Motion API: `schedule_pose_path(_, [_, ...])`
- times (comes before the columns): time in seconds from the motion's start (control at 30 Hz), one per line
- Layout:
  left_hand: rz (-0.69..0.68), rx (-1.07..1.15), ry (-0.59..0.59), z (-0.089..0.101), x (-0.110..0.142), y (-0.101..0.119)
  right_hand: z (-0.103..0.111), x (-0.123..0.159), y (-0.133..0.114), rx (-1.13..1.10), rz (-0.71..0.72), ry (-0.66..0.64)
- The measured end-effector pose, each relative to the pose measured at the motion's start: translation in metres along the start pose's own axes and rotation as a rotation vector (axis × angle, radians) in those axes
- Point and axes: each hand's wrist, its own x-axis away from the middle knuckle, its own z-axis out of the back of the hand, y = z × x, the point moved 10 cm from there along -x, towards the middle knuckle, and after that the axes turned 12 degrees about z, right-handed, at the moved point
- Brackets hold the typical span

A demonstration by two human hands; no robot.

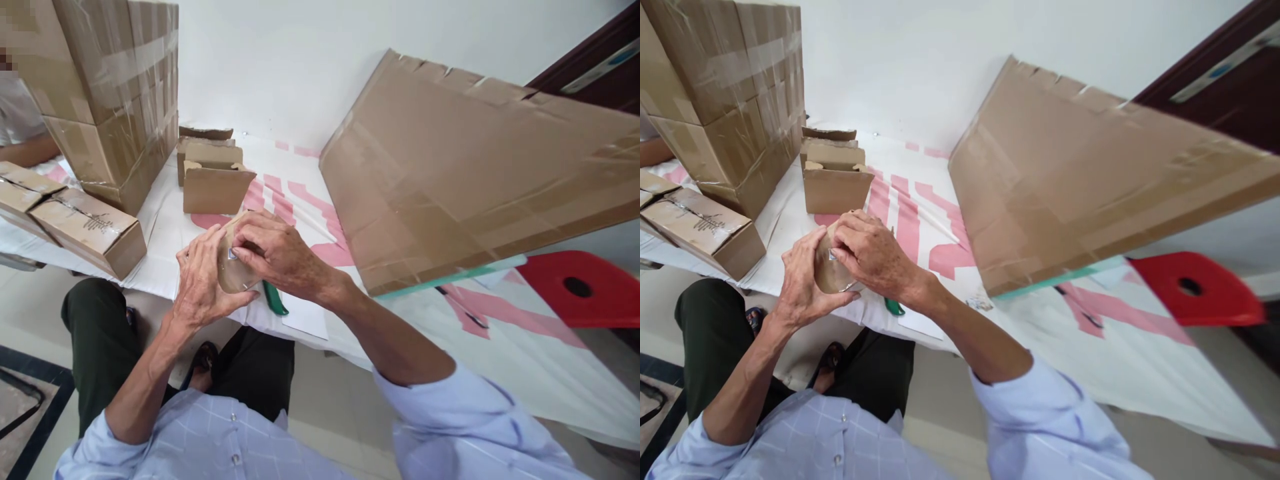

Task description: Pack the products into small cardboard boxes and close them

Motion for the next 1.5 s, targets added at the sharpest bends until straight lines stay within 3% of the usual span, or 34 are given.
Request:
schedule_pose_path(0.33, [-0.064,0.040,0.015,0.001,0.002,0.011,0.000,0.009,0.001,0.134,0.019,0.002])
schedule_pose_path(0.6, [0.001,0.008,0.046,-0.003,0.003,0.009,0.004,0.014,0.000,0.043,0.000,0.044])
schedule_pose_path(0.83, [0.007,0.023,0.027,-0.004,0.003,0.007,0.015,0.019,0.000,-0.104,-0.081,0.110])
schedule_pose_path(1.07, [0.031,-0.022,-0.098,-0.009,-0.001,0.000,0.037,0.039,0.029,-0.119,-0.301,0.367])
schedule_pose_path(1.33, [-0.064,0.007,-0.025,-0.002,-0.001,0.001,0.027,0.039,0.029,-0.185,-0.291,0.375])
schedule_pose_path(1.5, [-0.049,0.009,-0.018,-0.002,-0.001,-0.003,0.028,0.042,0.031,-0.175,-0.318,0.363])
